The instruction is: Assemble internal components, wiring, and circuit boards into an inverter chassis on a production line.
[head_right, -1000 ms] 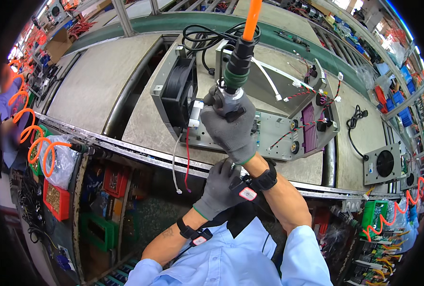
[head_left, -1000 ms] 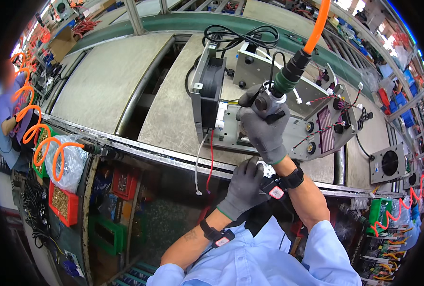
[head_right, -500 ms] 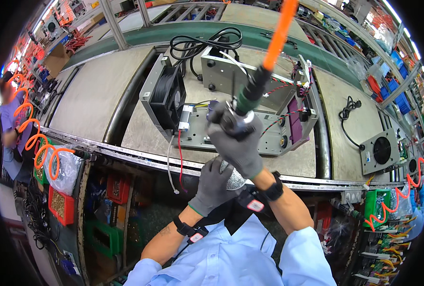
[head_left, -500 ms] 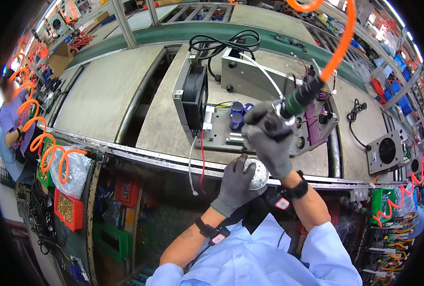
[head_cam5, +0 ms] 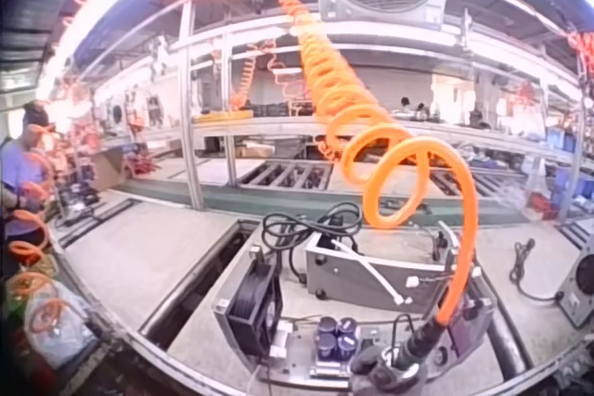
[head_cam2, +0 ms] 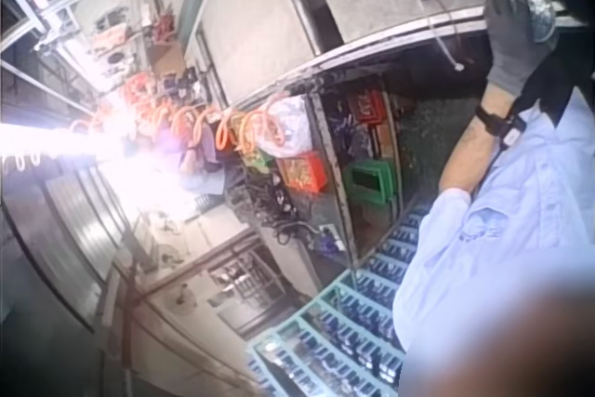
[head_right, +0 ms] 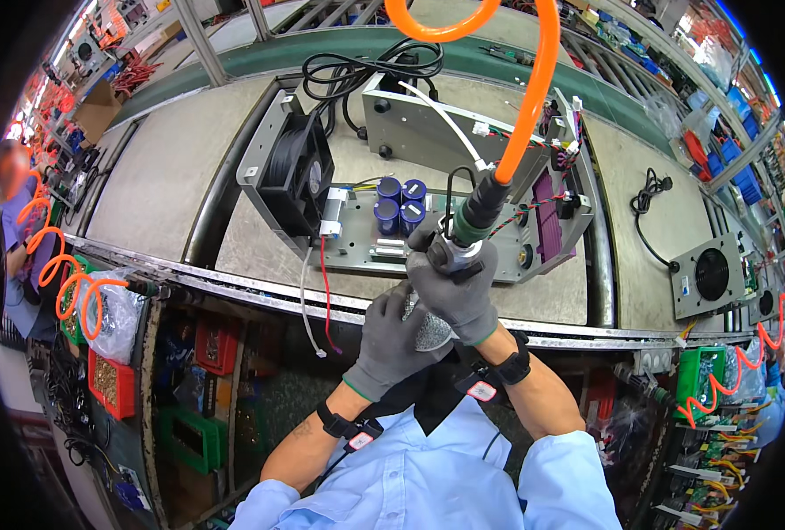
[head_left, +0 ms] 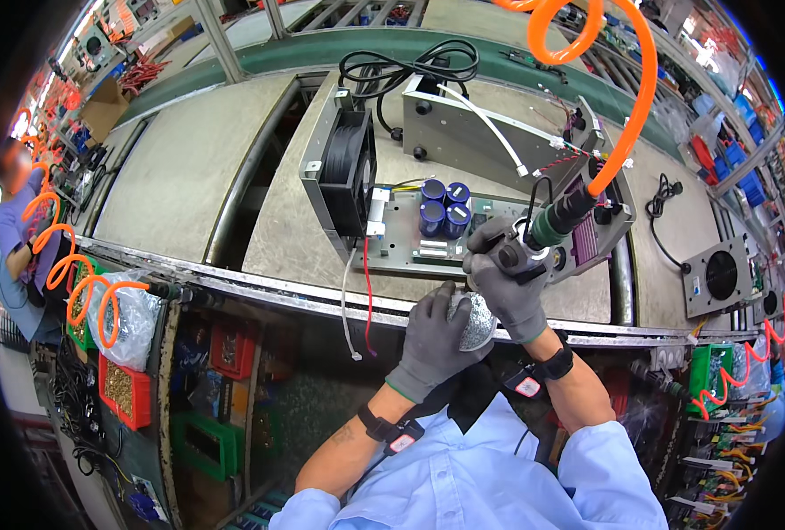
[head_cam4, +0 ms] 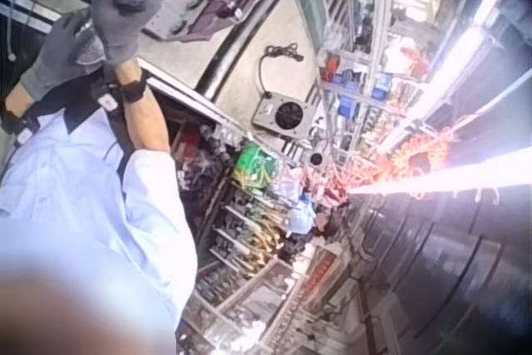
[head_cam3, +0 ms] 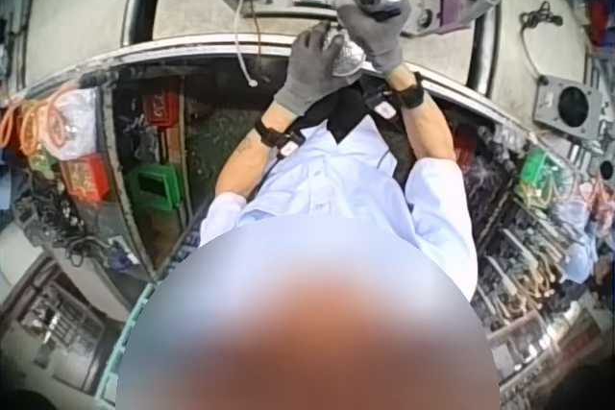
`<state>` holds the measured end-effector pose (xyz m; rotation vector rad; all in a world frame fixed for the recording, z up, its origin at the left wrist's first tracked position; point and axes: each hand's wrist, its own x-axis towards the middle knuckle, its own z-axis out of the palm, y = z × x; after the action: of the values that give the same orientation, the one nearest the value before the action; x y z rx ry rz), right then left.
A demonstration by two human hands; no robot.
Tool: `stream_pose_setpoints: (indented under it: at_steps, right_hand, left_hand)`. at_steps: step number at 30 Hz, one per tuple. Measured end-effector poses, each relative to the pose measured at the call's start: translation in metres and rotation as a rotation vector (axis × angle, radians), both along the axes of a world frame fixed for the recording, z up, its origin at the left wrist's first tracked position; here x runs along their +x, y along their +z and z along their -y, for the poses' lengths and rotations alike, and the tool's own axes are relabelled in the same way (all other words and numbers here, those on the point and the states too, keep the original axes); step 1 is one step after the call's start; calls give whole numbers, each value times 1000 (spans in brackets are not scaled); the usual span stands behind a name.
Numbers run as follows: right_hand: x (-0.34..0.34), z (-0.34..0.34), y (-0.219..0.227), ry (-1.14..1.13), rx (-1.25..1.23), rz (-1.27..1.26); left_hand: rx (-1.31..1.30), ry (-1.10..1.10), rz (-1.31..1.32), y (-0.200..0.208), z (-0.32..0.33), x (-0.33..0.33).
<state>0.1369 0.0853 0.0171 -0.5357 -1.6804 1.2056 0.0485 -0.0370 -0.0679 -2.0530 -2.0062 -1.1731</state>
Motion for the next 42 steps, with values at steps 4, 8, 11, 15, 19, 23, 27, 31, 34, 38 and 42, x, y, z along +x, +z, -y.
stream_pose_setpoints:
  at_steps: [4,8,11,15,19,23,27,31,34,38,42]
  right_hand:
    - [-10,3,16,24,-102,-57]
    - [-33,0,60,97,-223,-346]
    - [-71,-24,86,84,-125,-420]
    - [-134,-81,87,4,51,-341]
    - [-158,-106,59,-63,83,-147]
    - [-155,-107,50,-63,9,-124]
    - [-151,-104,53,-35,-30,-66]
    - [-149,-106,45,-8,-42,-174]
    - [-149,-113,37,18,-32,-178]
    - [-152,-110,45,-85,-97,-120]
    - [-134,-79,89,-85,8,-176]
  left_hand:
    - [-7,-6,25,1,0,0]
    - [15,-11,77,0,-1,-3]
    - [36,-13,70,-2,-3,-4]
    - [-48,-22,75,-3,-1,-3]
    - [-72,-18,82,-3,0,-4]
    - [-63,-14,92,-4,0,-4]
    - [-74,-23,90,-5,0,-4]
    - [-84,-11,86,-5,1,-3]
    - [-84,-1,71,-4,-1,-1]
    - [-59,24,50,0,-1,1]
    - [-64,28,52,7,-2,1]
